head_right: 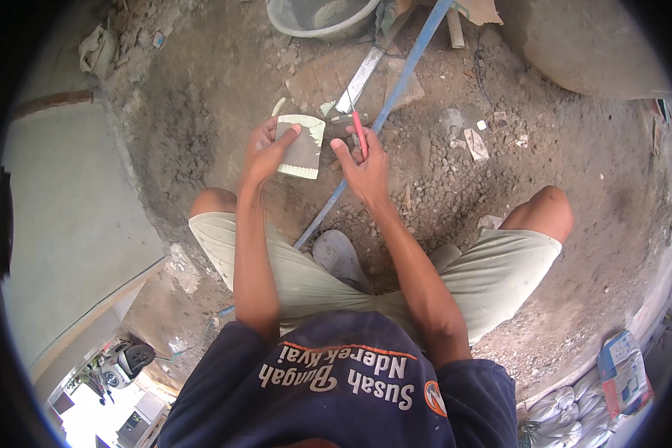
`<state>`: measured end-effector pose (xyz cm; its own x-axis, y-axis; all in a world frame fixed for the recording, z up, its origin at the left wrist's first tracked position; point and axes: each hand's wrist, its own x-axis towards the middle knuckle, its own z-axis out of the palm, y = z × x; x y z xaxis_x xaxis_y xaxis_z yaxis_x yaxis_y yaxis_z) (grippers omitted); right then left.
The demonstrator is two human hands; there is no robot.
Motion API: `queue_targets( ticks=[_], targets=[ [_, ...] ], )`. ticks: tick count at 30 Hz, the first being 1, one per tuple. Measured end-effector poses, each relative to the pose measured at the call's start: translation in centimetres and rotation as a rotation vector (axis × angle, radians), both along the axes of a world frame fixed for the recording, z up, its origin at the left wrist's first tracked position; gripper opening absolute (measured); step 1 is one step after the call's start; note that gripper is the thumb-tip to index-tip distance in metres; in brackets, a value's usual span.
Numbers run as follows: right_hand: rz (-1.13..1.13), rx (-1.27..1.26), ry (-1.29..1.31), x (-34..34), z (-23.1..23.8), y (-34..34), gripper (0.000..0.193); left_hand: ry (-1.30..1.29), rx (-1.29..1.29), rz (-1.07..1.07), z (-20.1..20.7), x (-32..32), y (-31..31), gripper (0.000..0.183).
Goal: The person sits on the ground and uses pink-handled pliers to cut and shape a small piece of white tile. They repeatedly adjust the tile and snip off small fragments, then dip the tile into a large tub of water.
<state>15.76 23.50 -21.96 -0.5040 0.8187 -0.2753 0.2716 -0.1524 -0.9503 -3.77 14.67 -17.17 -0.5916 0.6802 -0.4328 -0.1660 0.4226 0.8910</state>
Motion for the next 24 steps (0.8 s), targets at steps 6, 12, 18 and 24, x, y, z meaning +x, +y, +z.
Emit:
queue_targets(
  ticks=[6, 12, 18, 24],
  targets=[
    [0.083, -0.065, 0.16, -1.6, 2.9, 3.5, 0.039, -0.05, 0.071, -0.073, 4.1, 0.9, 0.3, 0.031],
    [0.155, -0.166, -0.016, -1.2, 6.1, 5.3, 0.035, -0.067, 0.117, -0.134, 4.4, 1.1, 0.5, 0.031],
    [0.046, -0.241, 0.104, -1.5, 7.9, 6.9, 0.03, -0.159, 0.174, -0.078, 5.1, 1.7, 1.2, 0.03],
    [0.216, 0.089, -0.078, -1.2, 8.4, 6.9, 0.03, -0.126, 0.145, -0.074, 4.4, 1.7, 1.5, 0.032]
  ],
)
